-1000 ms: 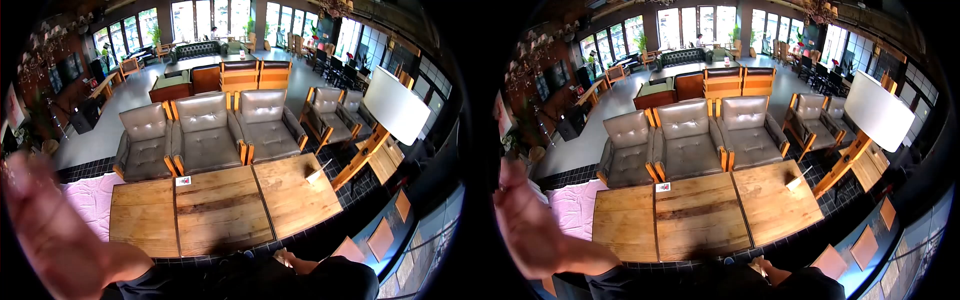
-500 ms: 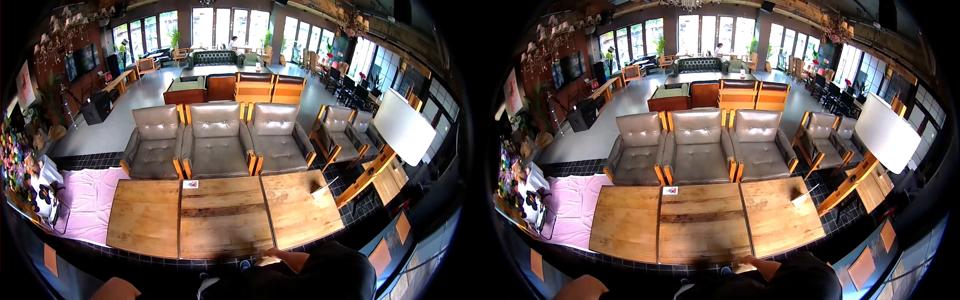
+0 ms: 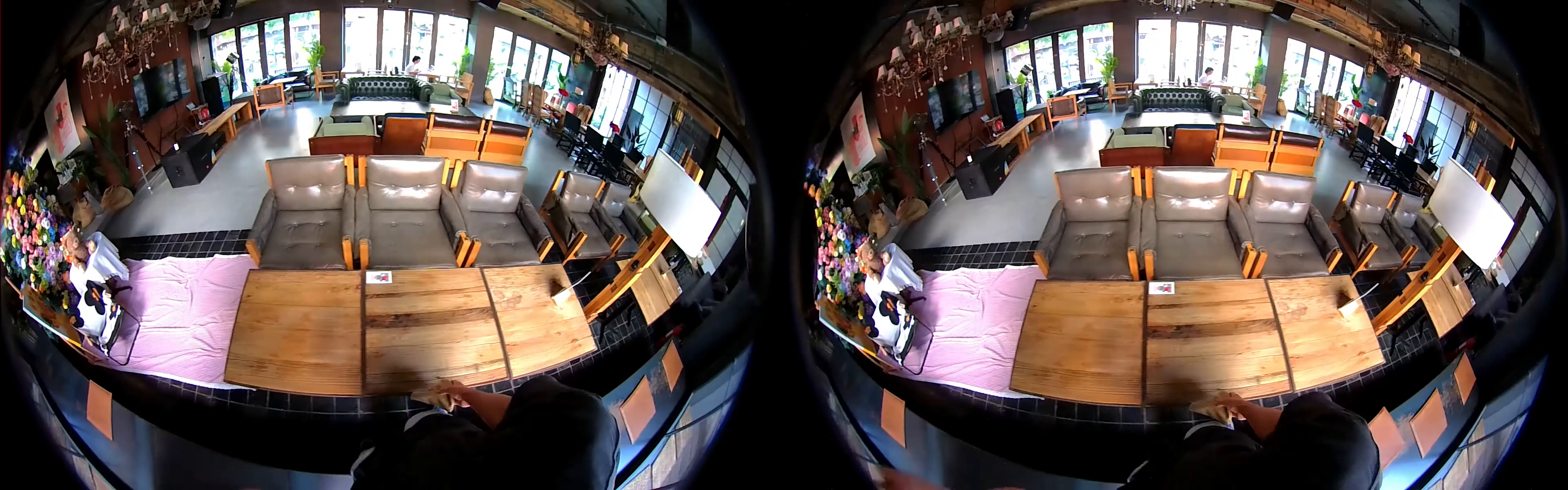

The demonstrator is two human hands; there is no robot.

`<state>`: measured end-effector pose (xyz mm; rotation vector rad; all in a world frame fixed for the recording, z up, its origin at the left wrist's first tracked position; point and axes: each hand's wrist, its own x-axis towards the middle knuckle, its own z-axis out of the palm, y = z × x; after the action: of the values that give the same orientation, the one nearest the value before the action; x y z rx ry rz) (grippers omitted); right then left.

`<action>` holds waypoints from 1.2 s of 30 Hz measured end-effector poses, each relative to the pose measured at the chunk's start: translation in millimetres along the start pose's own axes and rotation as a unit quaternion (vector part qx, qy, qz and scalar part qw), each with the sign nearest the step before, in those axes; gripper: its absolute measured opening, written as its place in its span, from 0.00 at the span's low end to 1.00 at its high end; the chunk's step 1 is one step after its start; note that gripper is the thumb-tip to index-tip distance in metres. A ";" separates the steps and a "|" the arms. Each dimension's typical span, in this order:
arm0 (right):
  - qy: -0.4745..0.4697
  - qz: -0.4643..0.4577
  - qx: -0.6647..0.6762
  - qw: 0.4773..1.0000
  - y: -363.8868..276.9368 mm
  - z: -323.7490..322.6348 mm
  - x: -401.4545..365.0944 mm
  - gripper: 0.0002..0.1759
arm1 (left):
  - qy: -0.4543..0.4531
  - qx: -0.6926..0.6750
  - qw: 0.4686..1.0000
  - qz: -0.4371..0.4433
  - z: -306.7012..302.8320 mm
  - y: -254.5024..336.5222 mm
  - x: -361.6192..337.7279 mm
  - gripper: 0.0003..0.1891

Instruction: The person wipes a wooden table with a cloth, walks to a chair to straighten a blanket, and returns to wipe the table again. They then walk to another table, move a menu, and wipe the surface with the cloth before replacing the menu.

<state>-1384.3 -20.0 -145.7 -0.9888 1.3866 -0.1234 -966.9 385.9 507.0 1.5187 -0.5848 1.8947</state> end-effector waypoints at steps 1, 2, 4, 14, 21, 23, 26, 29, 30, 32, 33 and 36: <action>0.012 -0.020 -0.025 0.999 -2.2 18.4 8.7 0.24 | -0.054 -0.220 0.973 -0.051 3.6 -32.7 -30.5 0.28; 0.037 -0.042 -0.060 0.997 -20.1 44.0 -2.0 0.21 | -0.106 -0.426 0.893 -0.101 8.4 -58.6 -60.4 0.30; 0.028 -0.128 -0.082 0.988 -52.2 92.1 -1.3 0.21 | -0.207 -0.456 0.828 -0.253 29.9 -30.2 -86.8 0.32; -0.240 -0.094 0.041 0.965 -264.5 339.3 -68.2 0.32 | -0.636 -0.296 0.379 -0.603 99.0 -20.4 -415.2 0.12; -0.458 0.099 0.012 0.883 -354.5 486.3 -123.7 0.33 | -0.648 -0.355 0.247 -0.627 142.9 -110.1 -413.7 0.26; -0.506 0.105 0.031 0.856 -378.8 517.0 -145.1 0.30 | -0.616 -0.367 0.198 -0.668 146.1 -148.9 -426.5 0.26; -0.543 0.039 0.013 0.838 -368.2 579.5 -120.5 0.27 | -0.554 -0.353 0.191 -0.729 151.4 -194.5 -415.4 0.24; -0.570 -0.029 -0.015 0.821 -366.7 640.4 -109.2 0.25 | -0.449 -0.380 0.212 -0.780 159.4 -243.6 -418.9 0.22; -0.563 -0.050 -0.037 0.824 -371.5 664.9 -112.0 0.25 | -0.414 -0.391 0.215 -0.793 166.1 -261.8 -405.5 0.22; -0.554 -0.111 -0.065 0.823 -375.3 715.1 -119.8 0.23 | -0.365 -0.407 0.207 -0.811 171.3 -310.3 -405.0 0.22; -0.529 -0.126 -0.096 0.834 -377.8 741.9 -120.8 0.23 | -0.364 -0.410 0.194 -0.814 173.9 -338.2 -414.7 0.25; -0.472 -0.135 -0.122 0.863 -382.7 833.9 -132.7 0.23 | -0.350 -0.403 0.166 -0.829 184.0 -423.5 -435.5 0.27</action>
<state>-529.2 248.6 91.1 -1.2140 0.3557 0.3108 -480.2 470.0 108.5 0.8661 0.0877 -0.9304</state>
